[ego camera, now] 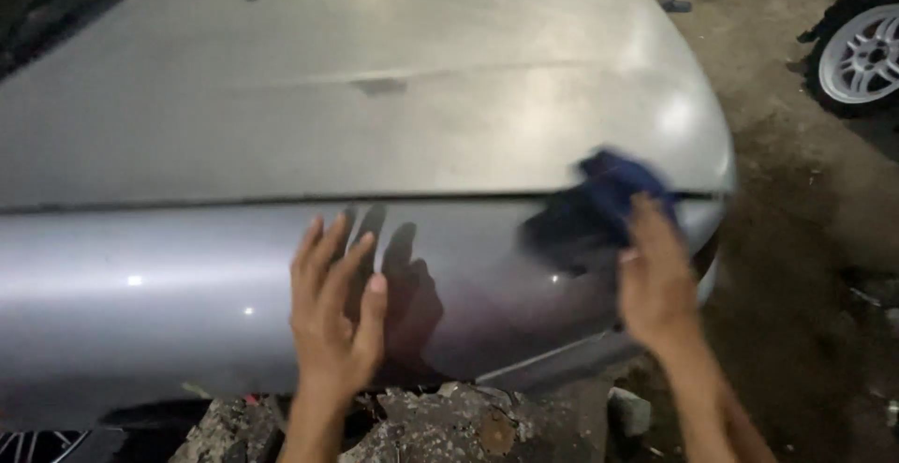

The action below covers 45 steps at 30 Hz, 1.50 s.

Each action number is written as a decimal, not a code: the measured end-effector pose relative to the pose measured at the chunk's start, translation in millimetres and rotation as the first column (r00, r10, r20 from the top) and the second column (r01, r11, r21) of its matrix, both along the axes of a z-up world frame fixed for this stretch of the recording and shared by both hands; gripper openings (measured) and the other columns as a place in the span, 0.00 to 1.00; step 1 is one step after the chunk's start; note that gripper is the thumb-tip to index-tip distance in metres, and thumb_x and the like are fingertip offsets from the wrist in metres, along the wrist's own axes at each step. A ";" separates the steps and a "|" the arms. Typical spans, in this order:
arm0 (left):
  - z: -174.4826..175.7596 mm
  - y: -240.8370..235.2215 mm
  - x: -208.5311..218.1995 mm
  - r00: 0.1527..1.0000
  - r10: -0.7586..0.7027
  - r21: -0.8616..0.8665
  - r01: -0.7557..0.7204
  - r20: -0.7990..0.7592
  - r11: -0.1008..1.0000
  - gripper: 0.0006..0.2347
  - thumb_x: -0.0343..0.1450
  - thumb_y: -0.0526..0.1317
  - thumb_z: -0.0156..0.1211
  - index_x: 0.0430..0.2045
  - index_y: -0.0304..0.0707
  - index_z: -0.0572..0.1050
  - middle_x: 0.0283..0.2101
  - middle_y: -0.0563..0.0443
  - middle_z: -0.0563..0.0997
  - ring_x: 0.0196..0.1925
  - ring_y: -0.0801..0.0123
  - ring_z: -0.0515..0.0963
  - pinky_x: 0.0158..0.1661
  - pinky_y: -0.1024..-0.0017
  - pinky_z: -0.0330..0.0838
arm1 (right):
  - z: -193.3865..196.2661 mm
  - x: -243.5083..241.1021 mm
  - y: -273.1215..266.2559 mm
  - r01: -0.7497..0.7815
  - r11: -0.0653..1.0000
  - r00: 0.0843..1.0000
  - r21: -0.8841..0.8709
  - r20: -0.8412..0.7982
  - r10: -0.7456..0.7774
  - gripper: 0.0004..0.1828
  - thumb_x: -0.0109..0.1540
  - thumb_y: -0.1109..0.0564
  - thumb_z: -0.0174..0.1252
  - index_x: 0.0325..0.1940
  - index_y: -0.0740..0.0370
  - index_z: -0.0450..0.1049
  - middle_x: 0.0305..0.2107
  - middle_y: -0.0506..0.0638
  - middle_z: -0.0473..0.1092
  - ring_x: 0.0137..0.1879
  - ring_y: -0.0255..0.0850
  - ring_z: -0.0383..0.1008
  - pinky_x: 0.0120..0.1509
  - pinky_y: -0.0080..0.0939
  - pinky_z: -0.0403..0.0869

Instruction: Cleaning the car exterior with a brush and cloth before sanding a specific area on the front fender.

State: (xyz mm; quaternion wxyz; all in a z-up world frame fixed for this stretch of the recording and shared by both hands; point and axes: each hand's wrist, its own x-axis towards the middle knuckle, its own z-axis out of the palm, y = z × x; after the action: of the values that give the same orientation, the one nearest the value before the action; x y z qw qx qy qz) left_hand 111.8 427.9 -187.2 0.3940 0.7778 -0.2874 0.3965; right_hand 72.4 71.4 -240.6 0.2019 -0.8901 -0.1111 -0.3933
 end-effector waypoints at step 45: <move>-96.8 -75.3 -40.3 0.800 0.142 0.330 -0.393 0.582 0.858 0.24 0.82 0.56 0.56 0.55 0.28 0.82 0.58 0.30 0.78 0.64 0.37 0.77 0.64 0.44 0.66 | -308.1 -58.2 2.5 0.317 0.748 0.918 0.583 0.010 -0.396 0.54 0.44 0.73 0.40 0.77 0.80 0.38 0.75 0.65 0.49 0.82 0.54 0.46 0.86 0.49 0.40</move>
State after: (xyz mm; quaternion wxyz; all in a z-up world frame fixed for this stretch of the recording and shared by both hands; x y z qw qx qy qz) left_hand 71.5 352.6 -284.0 0.0517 0.7356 -0.3513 0.5769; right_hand 14.2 73.8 -548.7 0.3720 -0.7646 0.1708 -0.4978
